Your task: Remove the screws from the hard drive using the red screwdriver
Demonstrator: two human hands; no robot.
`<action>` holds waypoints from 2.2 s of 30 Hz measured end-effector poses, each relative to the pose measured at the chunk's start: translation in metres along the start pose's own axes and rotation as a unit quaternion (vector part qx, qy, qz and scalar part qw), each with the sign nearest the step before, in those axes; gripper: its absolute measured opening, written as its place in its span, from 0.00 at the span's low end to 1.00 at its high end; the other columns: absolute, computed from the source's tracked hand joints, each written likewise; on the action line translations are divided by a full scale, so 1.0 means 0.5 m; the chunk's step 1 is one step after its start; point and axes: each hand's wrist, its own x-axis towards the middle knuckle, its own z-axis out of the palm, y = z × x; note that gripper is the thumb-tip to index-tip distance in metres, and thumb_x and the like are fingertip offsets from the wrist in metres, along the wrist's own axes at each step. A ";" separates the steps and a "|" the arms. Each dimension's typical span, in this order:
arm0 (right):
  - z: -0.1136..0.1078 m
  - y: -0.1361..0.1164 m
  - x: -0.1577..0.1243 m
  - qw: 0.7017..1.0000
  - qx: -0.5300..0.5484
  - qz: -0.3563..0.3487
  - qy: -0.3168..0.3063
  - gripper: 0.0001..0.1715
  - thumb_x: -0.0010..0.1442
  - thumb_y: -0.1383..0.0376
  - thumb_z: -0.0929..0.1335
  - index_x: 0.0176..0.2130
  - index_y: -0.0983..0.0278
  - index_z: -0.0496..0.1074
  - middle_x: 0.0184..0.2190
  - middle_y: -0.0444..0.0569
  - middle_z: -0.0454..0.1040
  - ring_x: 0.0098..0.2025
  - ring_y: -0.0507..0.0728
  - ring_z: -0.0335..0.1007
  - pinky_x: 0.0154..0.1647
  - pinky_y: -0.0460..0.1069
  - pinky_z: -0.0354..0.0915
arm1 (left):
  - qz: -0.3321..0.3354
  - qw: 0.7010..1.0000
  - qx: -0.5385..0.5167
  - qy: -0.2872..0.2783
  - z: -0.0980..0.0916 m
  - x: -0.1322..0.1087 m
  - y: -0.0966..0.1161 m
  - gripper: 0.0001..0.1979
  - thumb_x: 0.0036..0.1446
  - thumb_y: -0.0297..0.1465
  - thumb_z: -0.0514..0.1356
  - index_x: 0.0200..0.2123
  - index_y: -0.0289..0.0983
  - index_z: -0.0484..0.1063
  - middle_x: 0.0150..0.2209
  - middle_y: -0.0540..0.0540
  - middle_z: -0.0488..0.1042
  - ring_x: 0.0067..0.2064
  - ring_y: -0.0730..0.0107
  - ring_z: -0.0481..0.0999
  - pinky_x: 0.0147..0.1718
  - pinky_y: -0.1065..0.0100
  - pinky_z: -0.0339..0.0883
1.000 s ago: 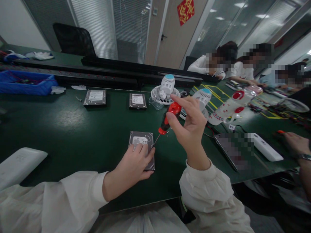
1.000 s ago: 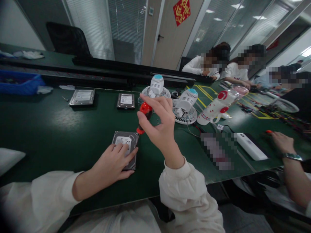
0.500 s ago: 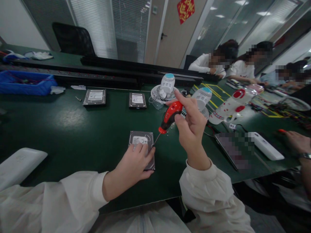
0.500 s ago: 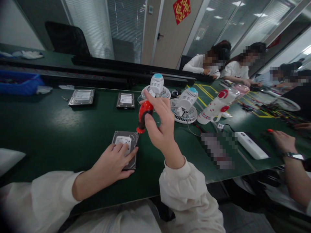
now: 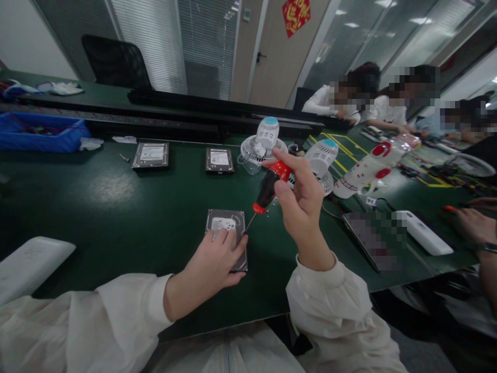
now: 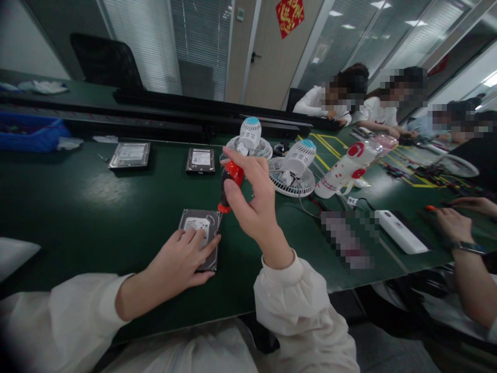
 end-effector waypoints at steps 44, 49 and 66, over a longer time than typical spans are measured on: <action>0.008 0.009 -0.001 0.999 -0.042 -0.011 0.024 0.27 0.63 0.62 0.69 0.61 0.57 0.70 0.44 0.49 0.77 0.45 0.60 0.71 0.48 0.61 0.71 | 0.000 1.000 -0.004 -0.002 -0.002 -0.001 0.000 0.37 0.60 0.52 0.61 0.65 0.36 0.67 0.49 0.34 0.74 0.46 0.49 0.73 0.40 0.56 0.64; 0.006 0.013 -0.008 1.000 -0.020 0.004 -0.005 0.29 0.66 0.61 0.65 0.65 0.55 0.63 0.57 0.51 0.74 0.47 0.60 0.73 0.51 0.63 0.71 | 0.000 1.000 -0.001 0.001 -0.001 0.000 -0.001 0.37 0.60 0.52 0.61 0.65 0.37 0.67 0.48 0.34 0.74 0.46 0.50 0.73 0.40 0.56 0.64; 0.016 0.018 -0.011 0.999 -0.008 0.008 0.034 0.27 0.59 0.61 0.73 0.56 0.55 0.67 0.47 0.47 0.71 0.45 0.57 0.71 0.41 0.54 0.71 | -0.002 1.000 -0.009 -0.014 -0.003 0.001 -0.001 0.37 0.61 0.52 0.60 0.66 0.36 0.66 0.49 0.33 0.73 0.46 0.48 0.73 0.41 0.54 0.65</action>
